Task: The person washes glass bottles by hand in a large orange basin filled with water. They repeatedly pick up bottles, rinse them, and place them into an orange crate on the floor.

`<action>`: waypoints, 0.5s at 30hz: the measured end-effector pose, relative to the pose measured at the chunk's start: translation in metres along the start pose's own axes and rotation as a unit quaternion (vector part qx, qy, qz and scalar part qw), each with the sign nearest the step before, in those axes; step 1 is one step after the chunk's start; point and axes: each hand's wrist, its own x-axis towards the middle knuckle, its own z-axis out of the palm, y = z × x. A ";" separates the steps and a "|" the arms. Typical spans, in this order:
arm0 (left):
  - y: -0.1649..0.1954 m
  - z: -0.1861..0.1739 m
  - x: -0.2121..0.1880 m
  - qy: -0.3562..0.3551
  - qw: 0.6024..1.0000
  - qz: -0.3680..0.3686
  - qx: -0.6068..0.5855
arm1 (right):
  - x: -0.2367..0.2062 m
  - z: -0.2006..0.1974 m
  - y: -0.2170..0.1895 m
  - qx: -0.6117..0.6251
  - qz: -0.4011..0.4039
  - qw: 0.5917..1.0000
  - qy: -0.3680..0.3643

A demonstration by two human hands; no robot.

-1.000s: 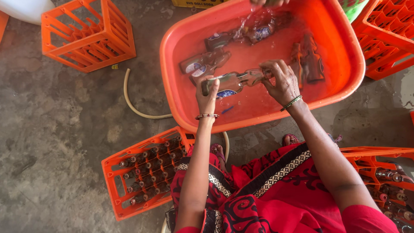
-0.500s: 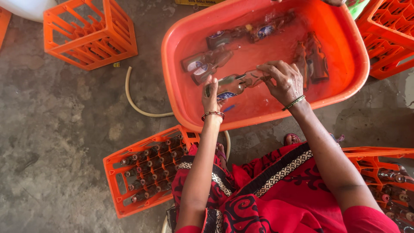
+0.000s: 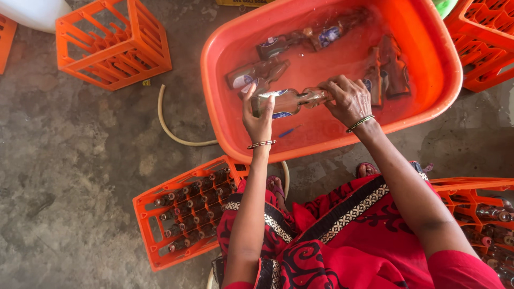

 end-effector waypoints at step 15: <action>0.014 -0.004 0.001 -0.008 0.998 0.051 0.045 | 0.003 0.004 -0.003 0.001 0.014 1.000 -0.026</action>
